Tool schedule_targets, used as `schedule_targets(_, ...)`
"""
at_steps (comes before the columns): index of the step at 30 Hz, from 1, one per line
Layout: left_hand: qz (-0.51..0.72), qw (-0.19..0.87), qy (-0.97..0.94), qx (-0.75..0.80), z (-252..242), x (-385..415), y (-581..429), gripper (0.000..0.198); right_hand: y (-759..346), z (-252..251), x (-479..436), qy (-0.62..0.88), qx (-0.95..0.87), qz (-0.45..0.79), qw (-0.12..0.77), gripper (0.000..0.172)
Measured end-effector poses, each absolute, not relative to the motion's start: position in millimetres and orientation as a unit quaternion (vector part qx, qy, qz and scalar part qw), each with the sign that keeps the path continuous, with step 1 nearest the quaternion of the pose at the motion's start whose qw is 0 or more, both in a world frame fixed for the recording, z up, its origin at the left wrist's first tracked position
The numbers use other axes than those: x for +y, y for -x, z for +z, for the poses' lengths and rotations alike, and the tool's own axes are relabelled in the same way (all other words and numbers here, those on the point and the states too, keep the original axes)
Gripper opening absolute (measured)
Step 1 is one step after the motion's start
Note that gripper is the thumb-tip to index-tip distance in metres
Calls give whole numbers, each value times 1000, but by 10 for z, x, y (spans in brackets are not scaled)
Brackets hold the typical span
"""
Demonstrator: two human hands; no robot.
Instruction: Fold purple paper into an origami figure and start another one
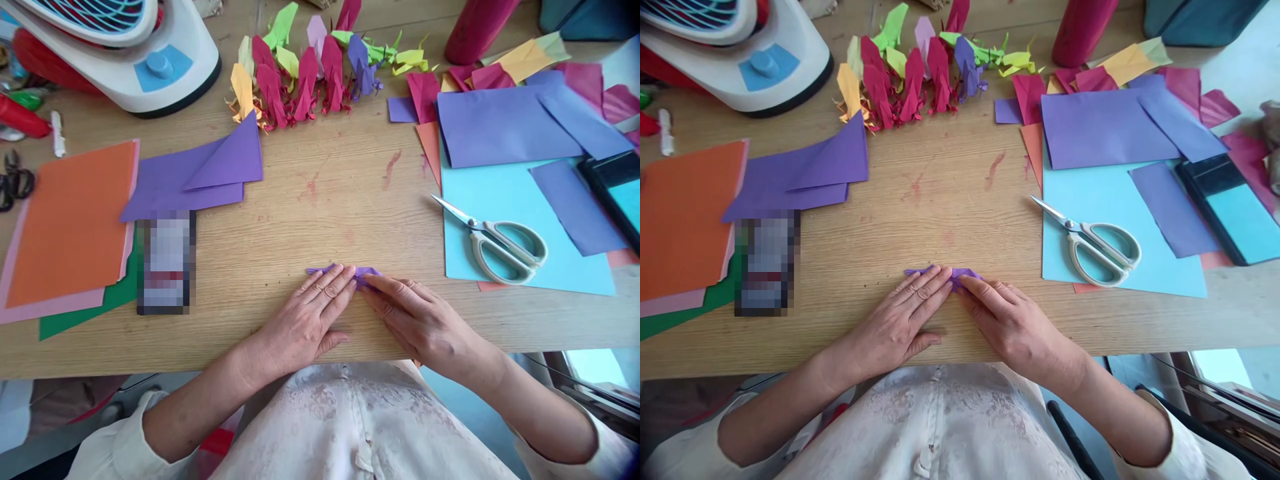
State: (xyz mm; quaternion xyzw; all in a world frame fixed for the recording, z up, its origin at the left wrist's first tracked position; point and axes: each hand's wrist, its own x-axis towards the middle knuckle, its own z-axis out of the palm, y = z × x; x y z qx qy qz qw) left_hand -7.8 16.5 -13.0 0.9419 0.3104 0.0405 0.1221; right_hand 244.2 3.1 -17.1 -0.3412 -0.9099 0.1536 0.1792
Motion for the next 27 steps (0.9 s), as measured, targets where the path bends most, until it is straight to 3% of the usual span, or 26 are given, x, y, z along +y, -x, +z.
schedule_targets(6, 33, 135, -937, 319, -121, 160, 71, 72, -2385, -125, 17, 335, -922, 92, 169, 39)
schedule_targets(12, 40, 141, -938, 315, -130, 168, 78, 75, -2520, -89, -72, 381, -895, 69, 221, 33)
schedule_targets(27, 36, 127, -937, 324, -126, 153, 61, 71, -2371, -121, -58, 368, -914, 55, 162, 28)
